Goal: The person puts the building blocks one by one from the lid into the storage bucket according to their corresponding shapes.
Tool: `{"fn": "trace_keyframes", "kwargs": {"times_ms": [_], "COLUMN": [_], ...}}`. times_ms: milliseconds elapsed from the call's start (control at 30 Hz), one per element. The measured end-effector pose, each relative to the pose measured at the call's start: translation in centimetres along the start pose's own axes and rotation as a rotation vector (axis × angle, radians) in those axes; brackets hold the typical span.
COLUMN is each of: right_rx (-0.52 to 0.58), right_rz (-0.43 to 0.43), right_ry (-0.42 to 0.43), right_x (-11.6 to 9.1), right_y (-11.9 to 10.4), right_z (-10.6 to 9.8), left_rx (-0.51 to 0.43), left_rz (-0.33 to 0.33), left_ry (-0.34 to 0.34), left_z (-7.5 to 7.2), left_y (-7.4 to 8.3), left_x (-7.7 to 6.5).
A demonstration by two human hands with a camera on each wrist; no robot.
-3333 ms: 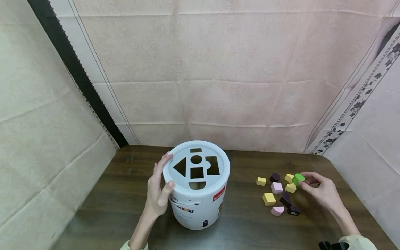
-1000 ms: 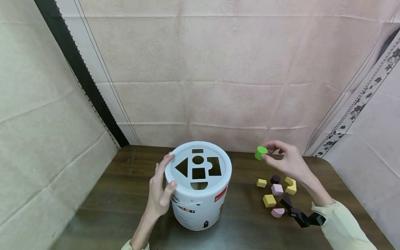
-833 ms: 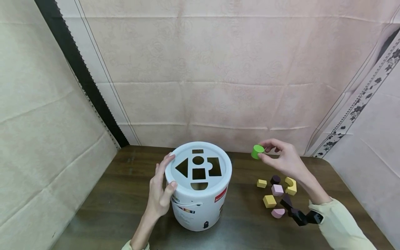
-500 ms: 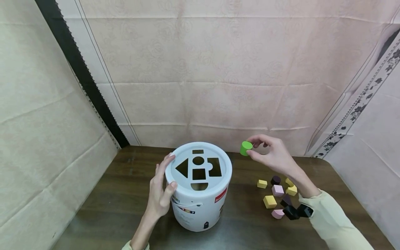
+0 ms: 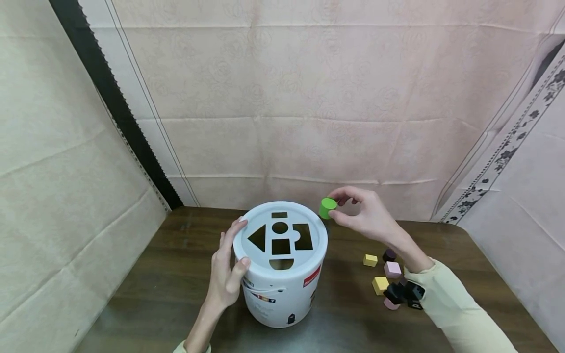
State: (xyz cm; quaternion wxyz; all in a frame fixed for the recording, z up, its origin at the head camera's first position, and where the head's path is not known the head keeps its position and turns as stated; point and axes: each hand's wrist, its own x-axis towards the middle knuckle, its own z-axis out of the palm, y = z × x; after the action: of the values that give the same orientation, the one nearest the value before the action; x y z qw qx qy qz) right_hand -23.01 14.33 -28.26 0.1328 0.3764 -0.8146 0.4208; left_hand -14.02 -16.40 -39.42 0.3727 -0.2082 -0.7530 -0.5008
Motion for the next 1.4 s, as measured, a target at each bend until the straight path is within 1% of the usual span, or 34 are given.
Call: {"fn": "trace_keyframes", "kwargs": {"times_ms": [400, 733, 1000, 1200, 1400], "right_rx": [0.04, 0.051, 0.072, 0.087, 0.059], "right_rz": [-0.049, -0.089, -0.101, -0.104, -0.084], "right_ry": [-0.078, -0.097, -0.113, -0.144, -0.177], "right_x": [0.9, 1.7, 2.4, 2.9, 3.3], "right_y": [-1.0, -1.5, -1.8, -1.9, -1.9], "right_z": [1.9, 3.5, 4.7, 5.6, 6.5], "left_rx": [-0.001, -0.003, -0.003, 0.002, 0.007], "left_rz": [-0.006, 0.007, 0.004, 0.001, -0.009], "left_ry": [-0.001, -0.002, -0.006, -0.011, -0.022], "left_z": [0.0, 0.0, 0.0, 0.0, 0.0], "left_y": [0.1, 0.1, 0.1, 0.2, 0.1], "left_x": [0.0, 0.1, 0.1, 0.1, 0.0]}}
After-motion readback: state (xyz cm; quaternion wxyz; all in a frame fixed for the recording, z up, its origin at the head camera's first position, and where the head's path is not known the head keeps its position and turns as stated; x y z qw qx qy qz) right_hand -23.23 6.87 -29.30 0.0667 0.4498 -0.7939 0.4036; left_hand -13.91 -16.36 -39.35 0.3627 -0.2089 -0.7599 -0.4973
